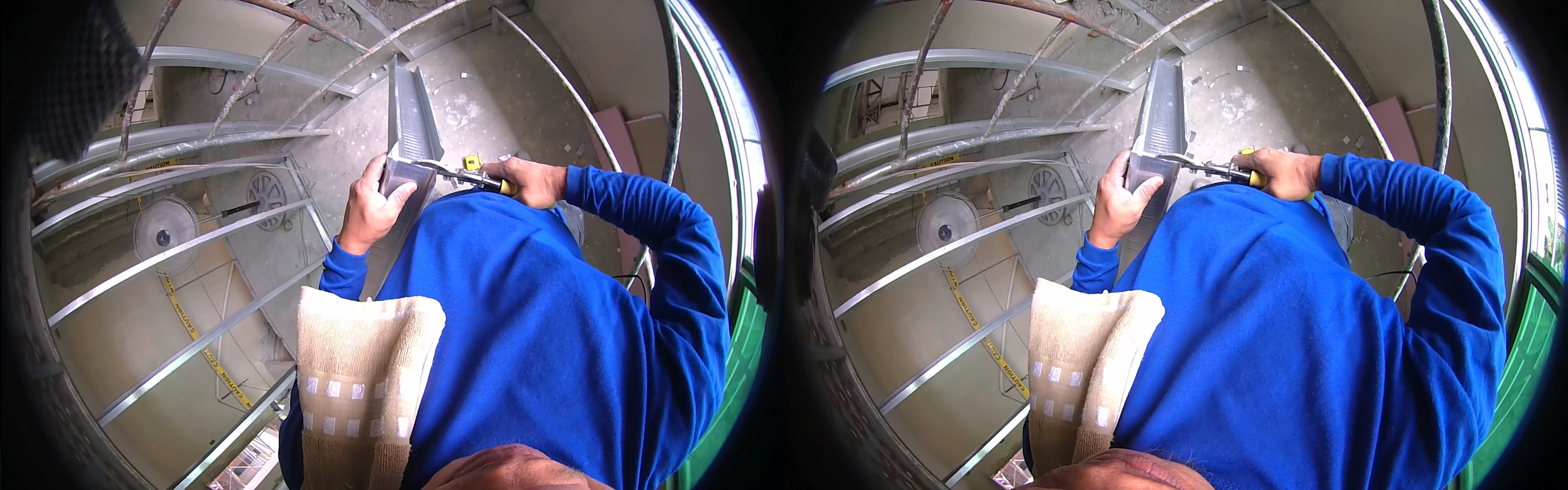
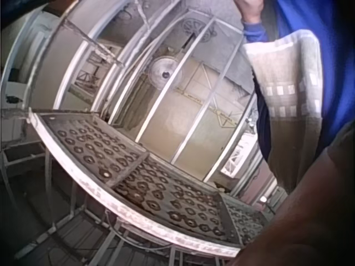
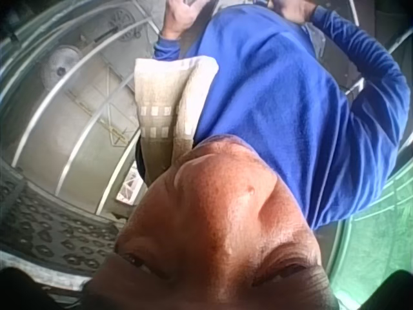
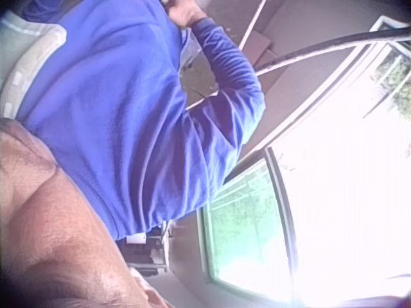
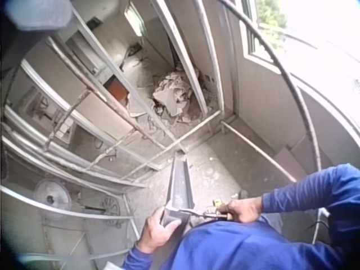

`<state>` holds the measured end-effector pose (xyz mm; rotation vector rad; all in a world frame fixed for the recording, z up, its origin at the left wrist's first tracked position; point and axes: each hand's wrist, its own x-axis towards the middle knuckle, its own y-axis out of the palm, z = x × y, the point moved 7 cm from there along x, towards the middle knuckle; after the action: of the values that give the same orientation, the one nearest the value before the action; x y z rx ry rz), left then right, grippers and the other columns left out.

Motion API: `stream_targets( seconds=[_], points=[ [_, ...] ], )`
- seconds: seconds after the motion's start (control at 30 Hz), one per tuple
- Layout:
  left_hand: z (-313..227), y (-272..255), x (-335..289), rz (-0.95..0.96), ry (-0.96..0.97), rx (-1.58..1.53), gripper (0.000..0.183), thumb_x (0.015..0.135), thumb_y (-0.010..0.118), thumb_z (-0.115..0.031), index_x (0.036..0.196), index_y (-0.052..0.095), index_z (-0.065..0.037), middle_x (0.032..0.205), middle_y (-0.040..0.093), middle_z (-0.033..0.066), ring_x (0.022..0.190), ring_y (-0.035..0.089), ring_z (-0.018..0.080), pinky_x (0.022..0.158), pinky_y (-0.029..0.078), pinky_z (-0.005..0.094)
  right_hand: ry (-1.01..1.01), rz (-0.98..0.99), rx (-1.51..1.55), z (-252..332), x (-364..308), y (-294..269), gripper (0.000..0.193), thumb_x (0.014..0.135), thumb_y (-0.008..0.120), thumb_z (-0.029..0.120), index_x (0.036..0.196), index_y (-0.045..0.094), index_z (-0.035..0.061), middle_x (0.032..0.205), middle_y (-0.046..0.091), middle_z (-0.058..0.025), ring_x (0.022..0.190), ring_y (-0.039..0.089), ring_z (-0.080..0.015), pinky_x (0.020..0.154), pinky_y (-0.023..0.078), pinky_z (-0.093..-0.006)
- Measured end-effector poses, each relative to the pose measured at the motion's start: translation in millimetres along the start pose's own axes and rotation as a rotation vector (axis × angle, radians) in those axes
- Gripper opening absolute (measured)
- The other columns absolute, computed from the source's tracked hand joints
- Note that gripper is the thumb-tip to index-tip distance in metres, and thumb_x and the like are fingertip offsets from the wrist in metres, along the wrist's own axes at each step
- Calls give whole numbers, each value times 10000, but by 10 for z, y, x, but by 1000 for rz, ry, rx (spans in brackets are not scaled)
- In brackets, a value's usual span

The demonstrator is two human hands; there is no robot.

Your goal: The person measures and cuts metal channels using tin snips. They repeatedly measure sections with a tape measure, mark the cut points, and use the snips to shear the metal into smaller pieces.

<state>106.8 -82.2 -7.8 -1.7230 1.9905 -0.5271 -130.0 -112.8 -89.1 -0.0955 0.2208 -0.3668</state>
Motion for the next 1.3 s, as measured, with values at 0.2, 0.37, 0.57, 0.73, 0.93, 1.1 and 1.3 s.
stream_targets(
  seconds=[0.2, 0.37, 0.57, 0.73, 0.93, 1.1, 1.3],
  points=[
    [-26, 16, -15, -49, 34, 75, 483, 885, 780, -141, 1296, 580, 16, 1034, 734, 225, 947, 737, 388, 816, 567, 416, 146, 5, -2, -187, 23, 47, 454, 865, 677, 139, 1289, 590, 2, 1093, 695, -224, 1021, 660, -304, 907, 504, -430],
    [-28, 37, -32, -46, 19, 95, 495, 885, 773, -137, 1312, 570, 8, 1050, 727, 233, 971, 723, 420, 828, 566, 432, 91, 19, 69, -133, 25, 56, 453, 877, 670, 150, 1300, 591, 7, 1121, 703, -210, 1048, 653, -256, 938, 508, -405],
    [2, 48, -13, -19, -3, 16, 484, 879, 782, -123, 1298, 582, 13, 1027, 741, 218, 942, 746, 366, 810, 573, 405, 110, 47, 37, 12, -31, 22, 496, 864, 699, 225, 1300, 582, 19, 1116, 708, -215, 1042, 669, -280, 919, 513, -406],
    [-7, 53, -20, -61, 7, -29, 475, 876, 787, -109, 1289, 591, 18, 1026, 751, 203, 948, 756, 310, 821, 576, 379, 177, 62, -37, -8, -38, -10, 496, 860, 719, 248, 1278, 601, 9, 1100, 717, -203, 1031, 672, -264, 907, 518, -409],
    [2, 73, -33, -53, -21, -26, 488, 876, 789, -118, 1297, 584, 20, 1028, 751, 203, 946, 755, 314, 830, 574, 384, 119, 39, 102, 25, -21, 0, 403, 864, 742, 249, 1146, 600, -2, 1002, 670, -107, 940, 578, -152, 870, 505, -368],
    [-11, 71, -34, -67, -10, -36, 463, 884, 781, -124, 1276, 584, 23, 1026, 752, 201, 940, 753, 316, 827, 570, 387, 126, 23, 141, 32, -53, 27, 477, 870, 739, 249, 1247, 627, -21, 1108, 715, -178, 1030, 642, -208, 939, 510, -385],
    [-29, 62, -13, -69, -4, -78, 466, 887, 780, -136, 1270, 579, 36, 1026, 748, 212, 940, 752, 327, 822, 571, 394, 59, -27, 176, -12, -26, 80, 468, 886, 709, 223, 1270, 618, -27, 1125, 713, -190, 1044, 641, -211, 948, 505, -382]
  ],
)
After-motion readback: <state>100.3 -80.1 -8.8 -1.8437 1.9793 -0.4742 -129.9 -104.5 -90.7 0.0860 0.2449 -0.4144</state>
